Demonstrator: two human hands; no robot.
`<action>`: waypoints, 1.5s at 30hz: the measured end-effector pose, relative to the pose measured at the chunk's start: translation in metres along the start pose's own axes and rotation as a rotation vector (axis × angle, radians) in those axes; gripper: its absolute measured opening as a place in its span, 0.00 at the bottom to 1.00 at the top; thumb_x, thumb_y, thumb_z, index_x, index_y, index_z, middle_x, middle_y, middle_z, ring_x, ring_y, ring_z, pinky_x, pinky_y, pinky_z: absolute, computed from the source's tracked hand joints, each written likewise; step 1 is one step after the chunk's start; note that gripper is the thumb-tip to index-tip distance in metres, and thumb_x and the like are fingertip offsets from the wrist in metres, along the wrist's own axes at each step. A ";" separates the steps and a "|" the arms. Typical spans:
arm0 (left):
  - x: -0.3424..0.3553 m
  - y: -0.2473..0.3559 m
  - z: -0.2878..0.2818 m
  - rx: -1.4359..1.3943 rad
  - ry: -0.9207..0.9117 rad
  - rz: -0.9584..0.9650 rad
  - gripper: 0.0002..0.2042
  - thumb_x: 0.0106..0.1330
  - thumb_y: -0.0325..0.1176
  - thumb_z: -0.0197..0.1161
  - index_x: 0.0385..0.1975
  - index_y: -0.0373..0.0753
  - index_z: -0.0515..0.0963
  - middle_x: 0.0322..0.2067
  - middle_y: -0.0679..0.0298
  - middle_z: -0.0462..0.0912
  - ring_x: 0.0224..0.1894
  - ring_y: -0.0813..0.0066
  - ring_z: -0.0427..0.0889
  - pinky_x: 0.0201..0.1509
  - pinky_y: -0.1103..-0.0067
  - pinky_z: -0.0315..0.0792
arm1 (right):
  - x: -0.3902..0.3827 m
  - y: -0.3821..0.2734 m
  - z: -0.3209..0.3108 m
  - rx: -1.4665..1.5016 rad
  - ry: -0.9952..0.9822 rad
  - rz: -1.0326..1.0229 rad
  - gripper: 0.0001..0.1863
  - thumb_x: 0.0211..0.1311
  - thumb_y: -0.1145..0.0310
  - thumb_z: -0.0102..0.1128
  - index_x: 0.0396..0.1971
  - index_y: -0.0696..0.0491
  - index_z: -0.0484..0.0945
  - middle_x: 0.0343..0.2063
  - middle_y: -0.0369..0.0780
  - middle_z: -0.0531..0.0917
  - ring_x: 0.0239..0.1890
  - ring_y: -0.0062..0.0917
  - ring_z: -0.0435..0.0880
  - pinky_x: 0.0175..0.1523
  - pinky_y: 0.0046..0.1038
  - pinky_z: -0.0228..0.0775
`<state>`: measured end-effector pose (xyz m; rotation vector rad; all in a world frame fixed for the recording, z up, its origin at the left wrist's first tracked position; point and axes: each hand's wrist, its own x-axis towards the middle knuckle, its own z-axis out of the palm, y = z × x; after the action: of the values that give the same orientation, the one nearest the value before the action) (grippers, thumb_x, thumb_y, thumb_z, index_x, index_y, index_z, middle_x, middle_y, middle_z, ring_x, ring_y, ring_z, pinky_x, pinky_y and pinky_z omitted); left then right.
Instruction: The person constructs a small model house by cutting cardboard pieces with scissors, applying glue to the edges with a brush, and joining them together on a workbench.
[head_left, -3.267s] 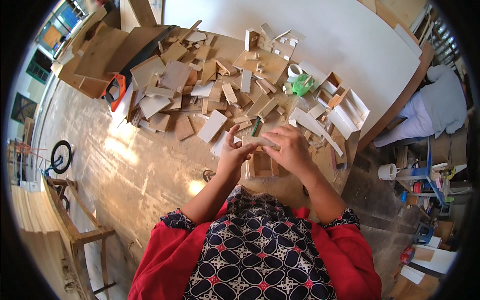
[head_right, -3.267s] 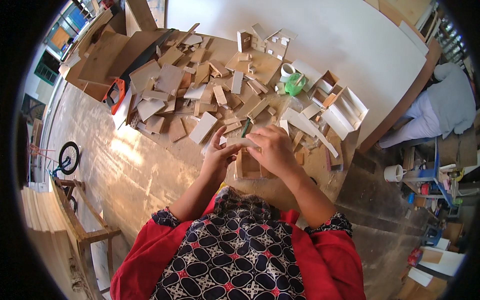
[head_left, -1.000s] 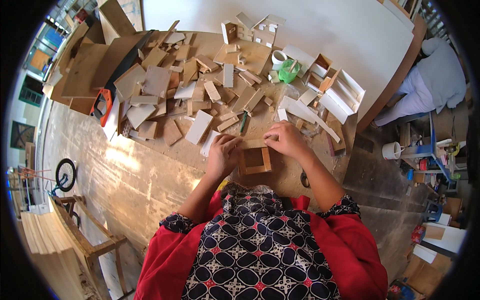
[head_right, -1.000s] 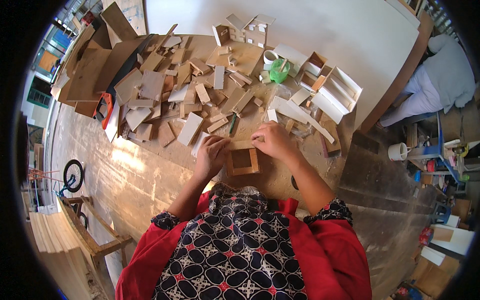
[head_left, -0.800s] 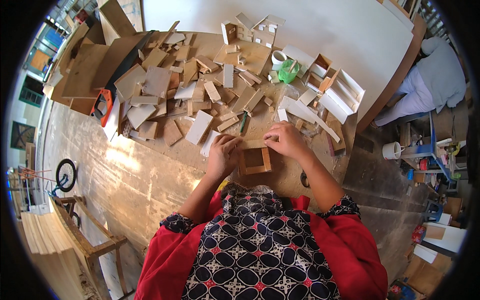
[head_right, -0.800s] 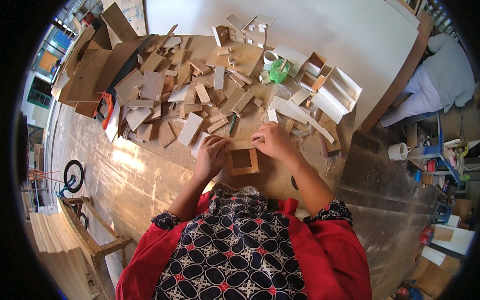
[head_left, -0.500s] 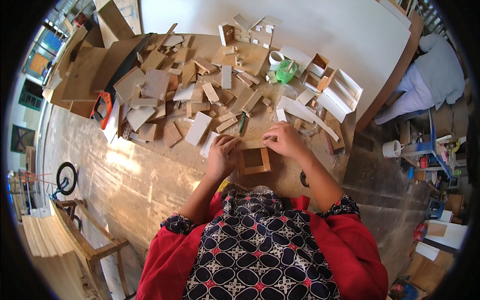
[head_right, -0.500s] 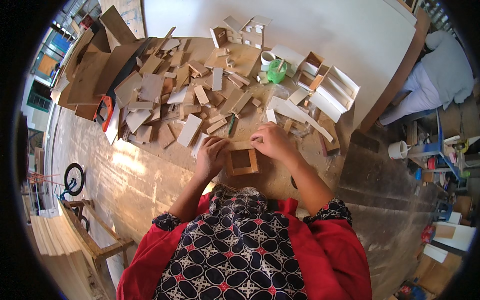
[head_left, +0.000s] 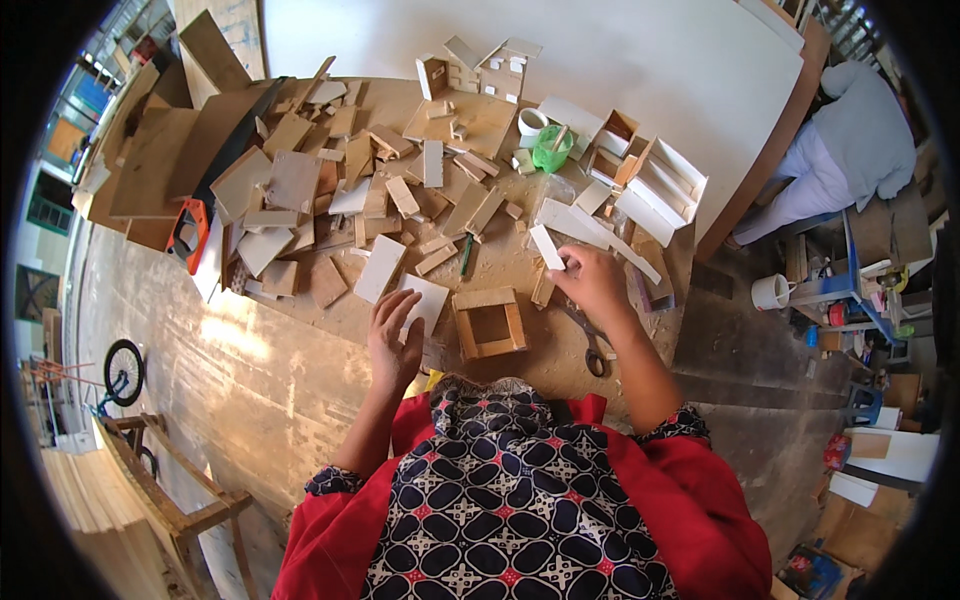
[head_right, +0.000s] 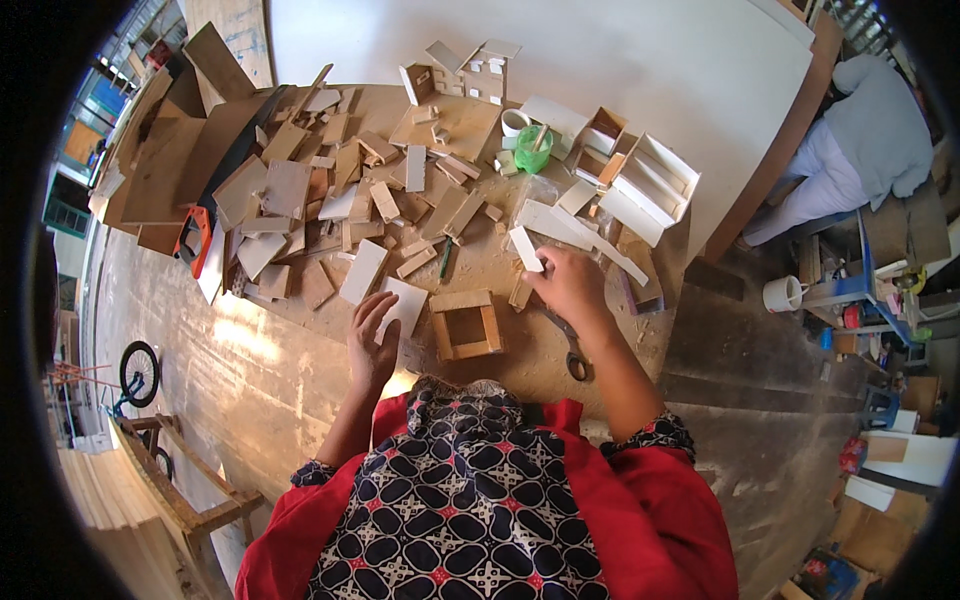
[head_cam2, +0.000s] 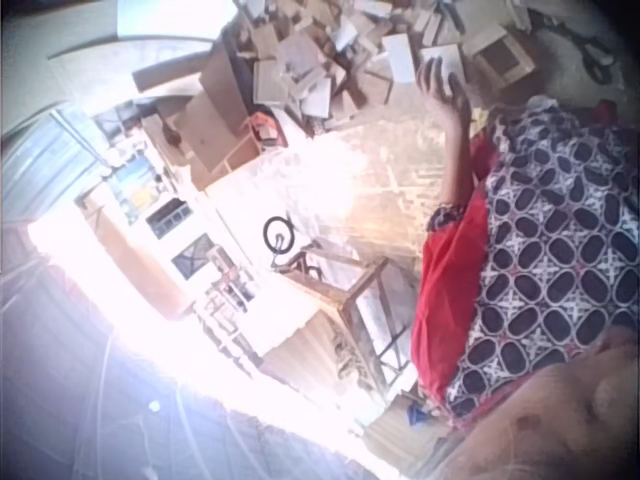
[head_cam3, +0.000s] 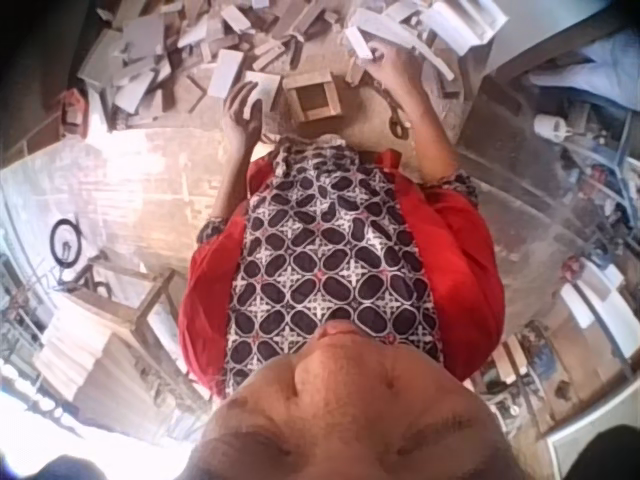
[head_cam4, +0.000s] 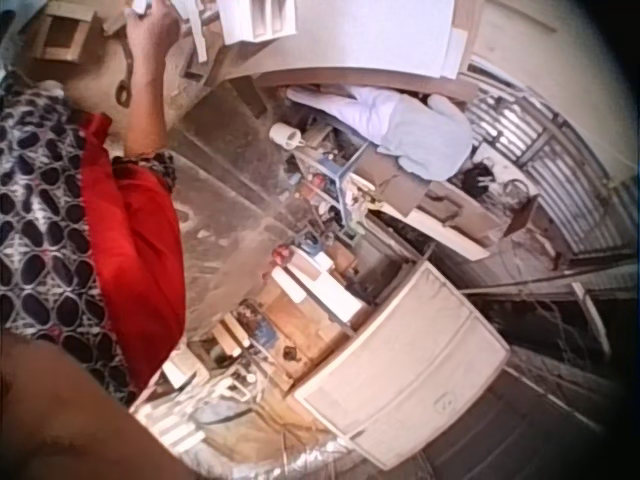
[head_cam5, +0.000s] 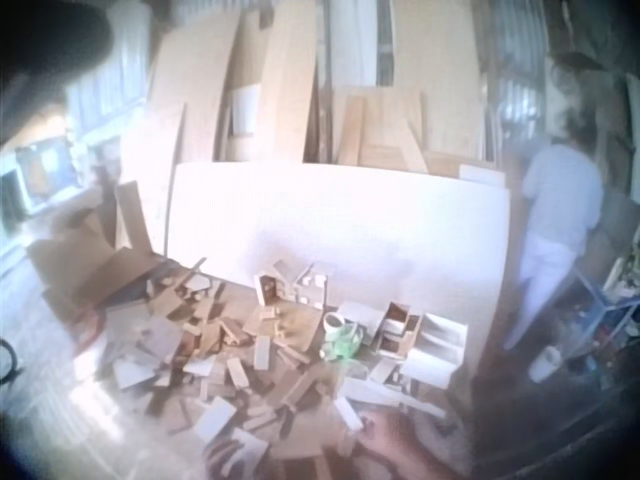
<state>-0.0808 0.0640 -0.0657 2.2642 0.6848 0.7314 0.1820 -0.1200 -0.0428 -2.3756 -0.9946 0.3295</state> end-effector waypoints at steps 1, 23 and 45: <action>-0.001 -0.001 -0.001 0.015 0.004 0.008 0.17 0.55 0.22 0.61 0.47 0.39 0.80 0.49 0.55 0.80 0.57 0.52 0.73 0.61 0.65 0.68 | -0.001 -0.005 0.000 -0.041 -0.027 0.018 0.16 0.49 0.58 0.69 0.36 0.50 0.81 0.27 0.43 0.83 0.32 0.37 0.84 0.37 0.38 0.73; 0.018 0.063 0.008 -0.830 -0.291 -0.398 0.15 0.65 0.31 0.64 0.47 0.29 0.77 0.33 0.63 0.83 0.34 0.82 0.79 0.40 0.82 0.75 | -0.034 -0.060 -0.023 0.718 -0.431 0.038 0.11 0.64 0.72 0.61 0.41 0.63 0.81 0.25 0.33 0.82 0.25 0.12 0.77 0.32 0.17 0.71; 0.036 0.054 0.011 -1.291 -0.231 -0.710 0.06 0.67 0.32 0.60 0.32 0.37 0.77 0.29 0.61 0.83 0.30 0.75 0.81 0.37 0.78 0.74 | -0.016 -0.071 -0.014 0.944 -0.356 0.011 0.09 0.66 0.72 0.58 0.30 0.62 0.80 0.23 0.37 0.84 0.25 0.15 0.81 0.31 0.19 0.74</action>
<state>-0.0332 0.0467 -0.0230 0.8126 0.5718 0.3394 0.1352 -0.0960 0.0091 -1.4801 -0.7253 0.9985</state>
